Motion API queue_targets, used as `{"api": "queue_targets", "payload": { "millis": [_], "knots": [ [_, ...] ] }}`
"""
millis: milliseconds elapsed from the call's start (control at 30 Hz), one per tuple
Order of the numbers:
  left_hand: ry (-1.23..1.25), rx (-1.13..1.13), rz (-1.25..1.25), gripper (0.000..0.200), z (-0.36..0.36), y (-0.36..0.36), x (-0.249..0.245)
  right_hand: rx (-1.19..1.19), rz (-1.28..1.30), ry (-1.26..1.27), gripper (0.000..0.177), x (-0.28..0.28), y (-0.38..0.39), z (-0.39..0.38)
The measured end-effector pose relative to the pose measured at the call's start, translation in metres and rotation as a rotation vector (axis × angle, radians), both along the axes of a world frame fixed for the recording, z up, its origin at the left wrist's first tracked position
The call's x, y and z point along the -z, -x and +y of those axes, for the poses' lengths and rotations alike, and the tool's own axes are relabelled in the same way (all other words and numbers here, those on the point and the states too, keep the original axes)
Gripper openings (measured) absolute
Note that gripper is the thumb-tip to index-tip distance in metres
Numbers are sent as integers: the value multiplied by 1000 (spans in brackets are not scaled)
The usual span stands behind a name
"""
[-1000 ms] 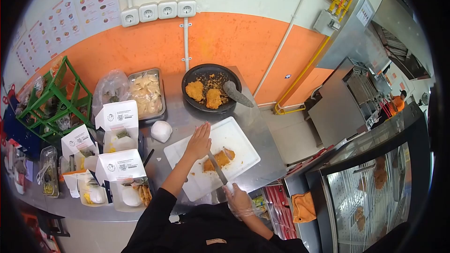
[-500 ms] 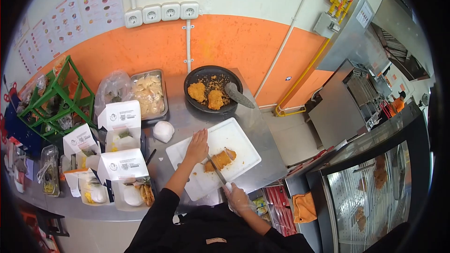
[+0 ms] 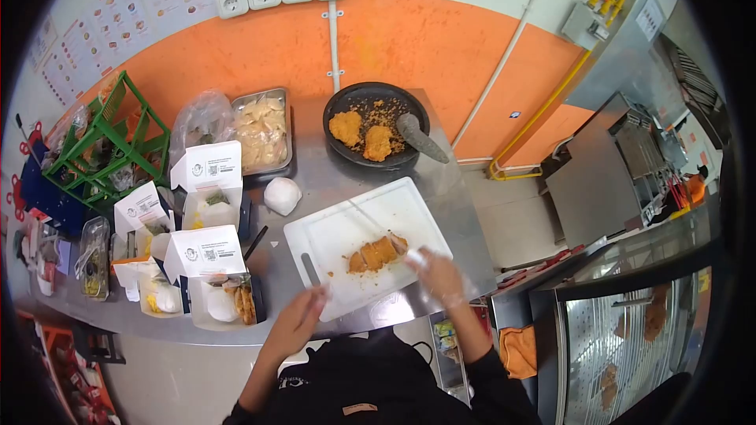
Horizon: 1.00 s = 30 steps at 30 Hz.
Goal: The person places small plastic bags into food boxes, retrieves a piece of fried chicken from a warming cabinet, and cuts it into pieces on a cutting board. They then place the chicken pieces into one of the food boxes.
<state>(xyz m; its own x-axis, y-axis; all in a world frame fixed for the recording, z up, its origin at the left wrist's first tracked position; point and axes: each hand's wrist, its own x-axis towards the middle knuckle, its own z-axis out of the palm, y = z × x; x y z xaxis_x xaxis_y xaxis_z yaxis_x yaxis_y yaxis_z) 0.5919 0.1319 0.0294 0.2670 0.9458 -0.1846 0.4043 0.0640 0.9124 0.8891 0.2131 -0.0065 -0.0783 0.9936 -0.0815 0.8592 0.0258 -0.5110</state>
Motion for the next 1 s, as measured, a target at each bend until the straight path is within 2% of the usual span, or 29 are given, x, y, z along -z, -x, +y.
{"api": "queue_targets", "payload": {
  "millis": [33,100,167,200,233,267,300,367,400,433,500,567,633,667,700,833,867,1000],
  "knots": [
    [168,54,35,35,-21,13,15,-42,-54,19,53,-4,-8,24],
    [516,325,354,38,-63,40,58,-181,-121,-192,47,29,-29,67],
    [883,243,363,41,-103,58,105,-280,-186,-257,44,42,-39,100],
    [895,231,366,41,-119,61,125,-368,-260,-326,41,50,-42,113],
    [855,122,308,41,-135,63,142,-378,-246,-317,41,59,-45,124],
    [813,13,252,43,-141,60,143,-437,-286,-338,41,68,-47,132],
    [827,1,256,43,-145,53,146,-495,-326,-360,42,77,-48,137],
    [650,-656,-191,52,-136,28,141,-495,-288,-382,40,88,-48,137],
    [602,-700,-303,56,-130,23,144,-488,-267,-414,38,92,-49,138],
    [609,-709,-300,56,-128,19,147,-495,-261,-407,38,92,-52,137],
    [543,-846,-485,43,-124,10,157,-512,-122,-444,34,81,-56,135],
    [548,-888,-442,36,-128,12,174,-458,-29,-457,30,54,-53,123],
    [543,-860,-229,28,-133,11,184,-399,64,-462,26,45,-46,110],
    [575,-1004,-331,30,-127,4,176,-387,279,-295,23,45,-43,102],
    [584,-1011,-325,30,-123,0,168,-365,490,-124,20,48,-39,95],
    [606,-1055,-265,36,-114,-7,157,-353,520,44,24,59,-27,82],
    [603,-1066,-271,39,-113,-7,155,-401,526,58,30,61,-27,81],
    [620,-1079,-254,44,-109,-13,148,-439,569,55,36,54,-22,76]
  ]
}}
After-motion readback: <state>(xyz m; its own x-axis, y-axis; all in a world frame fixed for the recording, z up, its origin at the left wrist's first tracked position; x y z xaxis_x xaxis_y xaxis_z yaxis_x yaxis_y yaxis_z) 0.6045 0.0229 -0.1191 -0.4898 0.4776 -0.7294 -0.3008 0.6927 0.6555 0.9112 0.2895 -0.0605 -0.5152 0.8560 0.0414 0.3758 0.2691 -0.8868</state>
